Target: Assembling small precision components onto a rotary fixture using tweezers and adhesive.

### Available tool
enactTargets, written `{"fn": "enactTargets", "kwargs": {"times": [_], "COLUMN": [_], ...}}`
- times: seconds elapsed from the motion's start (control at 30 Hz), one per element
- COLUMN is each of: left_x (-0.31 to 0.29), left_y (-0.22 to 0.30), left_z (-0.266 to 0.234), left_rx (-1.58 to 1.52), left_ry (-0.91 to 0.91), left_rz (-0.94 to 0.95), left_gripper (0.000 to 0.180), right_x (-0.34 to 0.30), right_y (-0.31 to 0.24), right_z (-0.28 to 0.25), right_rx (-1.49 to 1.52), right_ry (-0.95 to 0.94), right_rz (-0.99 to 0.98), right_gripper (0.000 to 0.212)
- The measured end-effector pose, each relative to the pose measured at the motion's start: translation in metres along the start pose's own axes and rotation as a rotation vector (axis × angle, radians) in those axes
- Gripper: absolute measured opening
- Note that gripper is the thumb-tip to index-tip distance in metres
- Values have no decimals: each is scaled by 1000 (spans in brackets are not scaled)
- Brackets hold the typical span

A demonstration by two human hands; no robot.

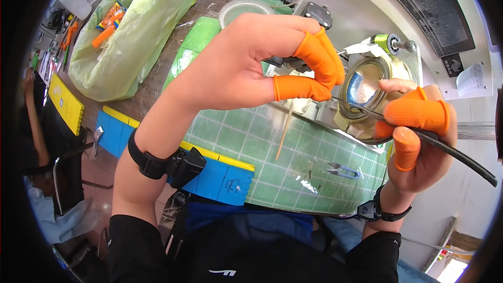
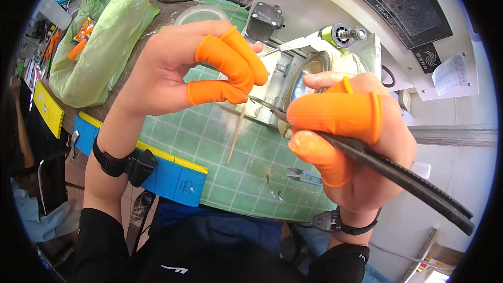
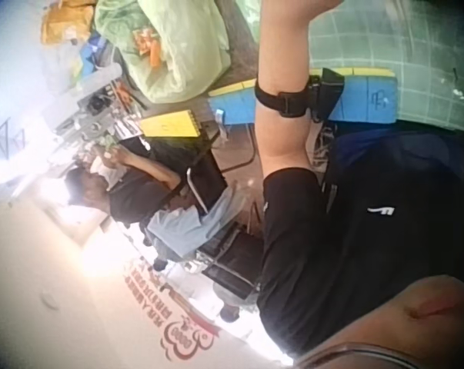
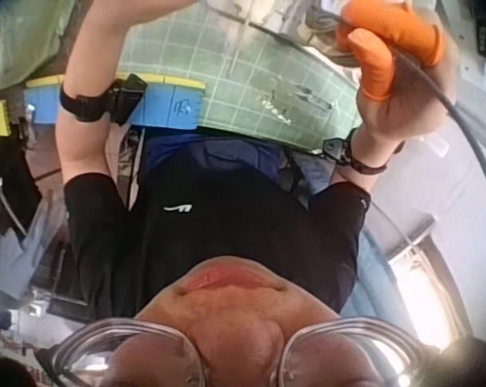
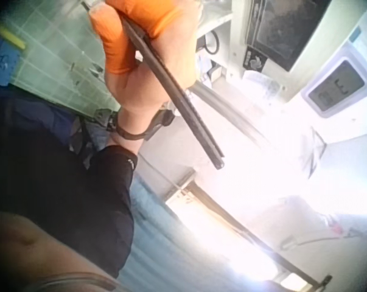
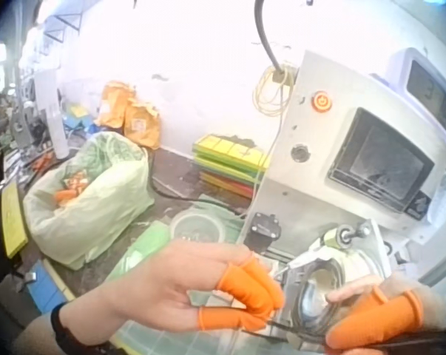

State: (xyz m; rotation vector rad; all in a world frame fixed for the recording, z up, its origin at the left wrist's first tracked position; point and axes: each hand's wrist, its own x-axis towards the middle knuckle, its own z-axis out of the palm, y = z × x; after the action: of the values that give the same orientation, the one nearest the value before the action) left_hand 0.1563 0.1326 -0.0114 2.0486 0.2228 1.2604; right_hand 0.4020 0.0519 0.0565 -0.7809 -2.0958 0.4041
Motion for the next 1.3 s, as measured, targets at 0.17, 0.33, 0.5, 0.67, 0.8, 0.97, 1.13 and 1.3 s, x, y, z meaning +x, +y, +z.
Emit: {"fn": "enactTargets", "kwargs": {"times": [0.17, 0.33, 0.5, 0.67, 0.8, 0.97, 1.13, 1.3], "left_x": [5, 3, 3, 8, 5, -9, -29, -59], "left_y": [0, 3, 6, 16, 48, 128, 167, 214], "left_z": [1, 0, 0, 12, 11, 23, 51, 11], "left_rx": [-3, -2, 30, 21, 141, 487, 824, 791], "left_ry": [0, 6, 1, 1, 38, 95, 14, 191], "left_rz": [19, 6, 4, -33, -17, 123, 229, 128], "left_gripper": [20, 19, 19, 18, 18, 15, 10, 7], "right_x": [-2, -36, -55, -107, -88, -106, -187, -213], "right_y": [-13, -50, -43, -33, -63, -58, -91, -122], "right_z": [-18, -78, -38, -44, -56, -76, -105, -76], "right_rx": [-143, -62, -440, -505, -646, -895, -1035, -562], "right_ry": [78, 13, -1003, -897, -219, 138, 338, 285], "right_rz": [2, 234, 542, 695, 723, 427, 438, 619], "right_gripper": [32, 19, 22, 25, 33, 30, 12, 21]}}
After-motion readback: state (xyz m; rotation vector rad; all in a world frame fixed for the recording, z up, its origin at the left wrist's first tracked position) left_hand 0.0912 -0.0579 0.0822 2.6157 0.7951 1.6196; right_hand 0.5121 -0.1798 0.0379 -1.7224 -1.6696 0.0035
